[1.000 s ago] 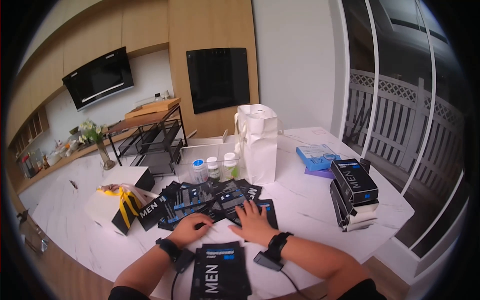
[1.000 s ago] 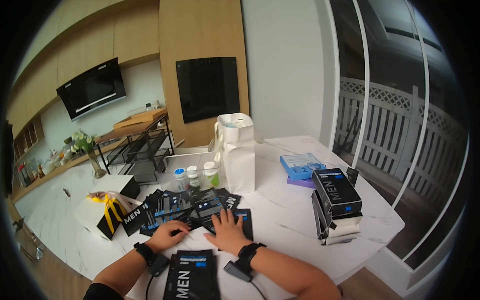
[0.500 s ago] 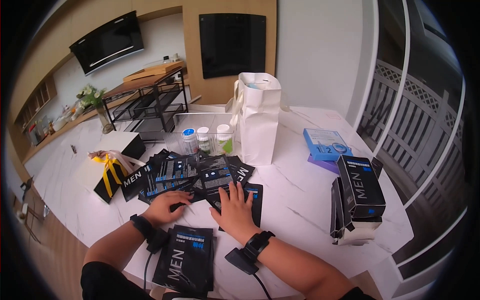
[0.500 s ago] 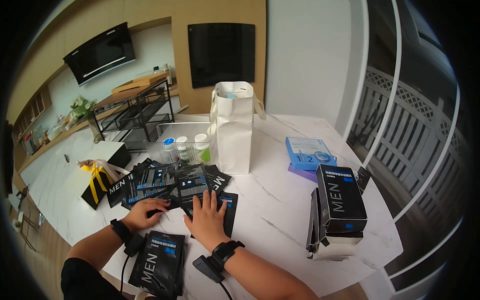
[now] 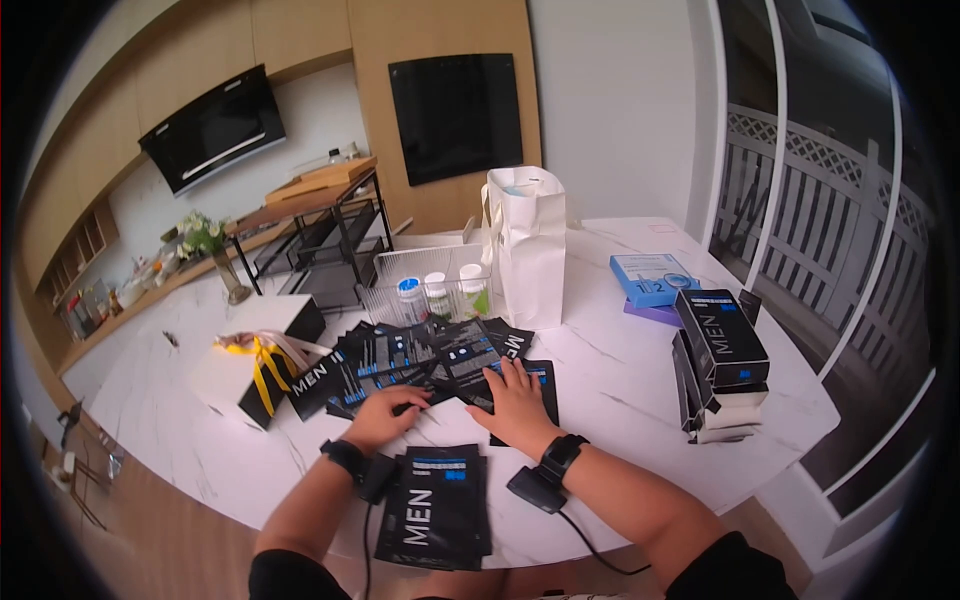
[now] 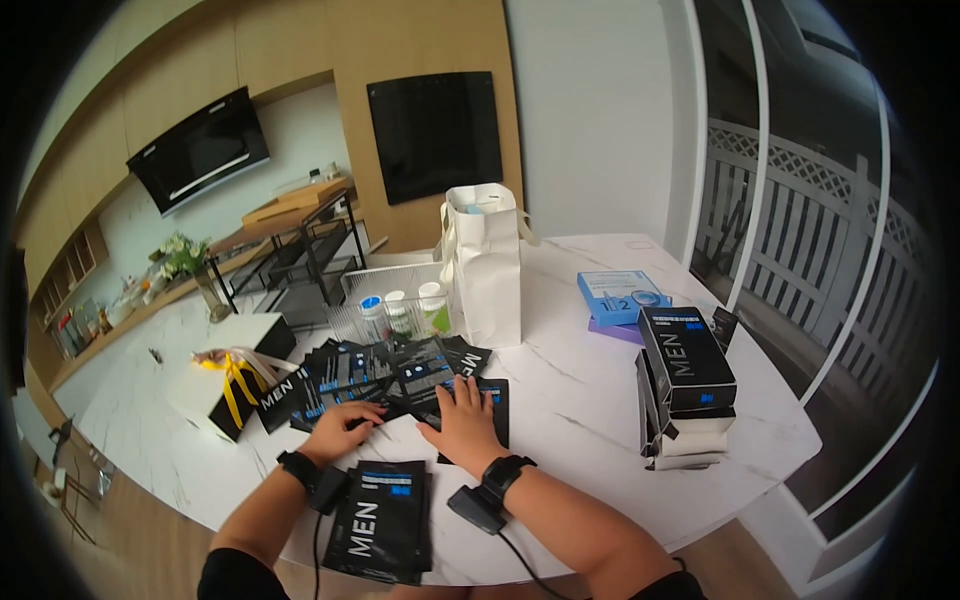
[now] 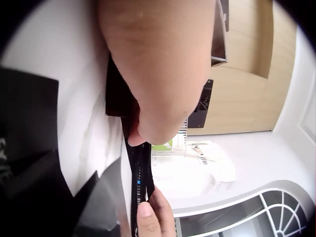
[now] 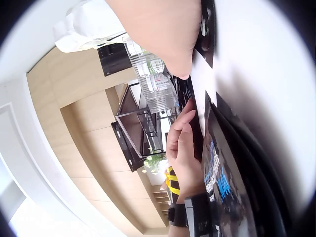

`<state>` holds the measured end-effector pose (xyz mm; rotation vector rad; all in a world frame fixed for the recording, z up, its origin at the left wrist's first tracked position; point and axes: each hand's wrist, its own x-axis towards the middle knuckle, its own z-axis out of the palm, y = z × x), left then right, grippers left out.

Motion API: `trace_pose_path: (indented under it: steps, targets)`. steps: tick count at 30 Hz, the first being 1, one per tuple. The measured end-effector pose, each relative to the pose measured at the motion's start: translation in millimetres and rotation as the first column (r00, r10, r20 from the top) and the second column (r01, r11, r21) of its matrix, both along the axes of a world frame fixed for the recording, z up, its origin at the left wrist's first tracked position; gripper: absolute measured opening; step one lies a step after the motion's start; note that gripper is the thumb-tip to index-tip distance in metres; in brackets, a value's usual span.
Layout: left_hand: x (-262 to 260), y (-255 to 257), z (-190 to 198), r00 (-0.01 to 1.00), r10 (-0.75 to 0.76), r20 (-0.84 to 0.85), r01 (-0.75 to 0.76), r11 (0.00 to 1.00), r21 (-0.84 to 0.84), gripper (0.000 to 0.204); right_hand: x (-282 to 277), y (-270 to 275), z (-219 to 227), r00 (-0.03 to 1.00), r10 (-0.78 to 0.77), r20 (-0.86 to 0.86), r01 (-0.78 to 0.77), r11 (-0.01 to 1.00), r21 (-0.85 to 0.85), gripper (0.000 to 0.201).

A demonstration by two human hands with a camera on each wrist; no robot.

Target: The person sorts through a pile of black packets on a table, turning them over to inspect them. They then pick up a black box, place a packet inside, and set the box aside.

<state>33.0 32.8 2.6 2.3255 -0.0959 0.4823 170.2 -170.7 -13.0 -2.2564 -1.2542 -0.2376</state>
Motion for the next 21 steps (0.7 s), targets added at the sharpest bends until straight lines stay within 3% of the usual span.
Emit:
trace_pose_path:
  steps: [5,12,15,18,20,21]
  targets:
    - [2.4,1.7,-5.1,0.999,0.003,0.033,-0.002,1.0,-0.011,0.014,-0.5,-2.9,1.7,0.999,0.033,0.042,-0.03,0.998,-0.063,0.068]
    - [6.9,13.4,-18.8,0.999,-0.04,0.03,0.043,0.994,-0.1,0.016,-5.0,-4.6,7.8,0.953,0.022,0.301,-0.019,1.0,-0.012,0.046]
    - [3.7,10.0,-11.6,0.998,-0.054,0.036,0.054,0.999,0.003,0.017,-7.5,-1.7,11.4,0.942,0.007,0.335,-0.005,1.0,-0.006,0.037]
    - [4.2,10.8,-12.4,0.998,-0.043,0.04,0.043,0.999,-0.012,0.017,-3.6,3.3,12.4,0.918,0.1,0.384,-0.101,0.995,-0.019,0.024]
    - [6.5,13.1,-18.2,0.997,-0.036,0.067,0.038,0.999,-0.027,0.017,-1.5,4.6,12.9,0.843,0.146,0.518,-0.141,0.989,-0.049,0.014]
    - [6.3,13.5,-19.5,0.997,-0.036,0.068,0.038,0.999,-0.025,0.017,-5.1,3.6,18.3,0.869,0.15,0.471,-0.181,0.983,0.02,0.01]
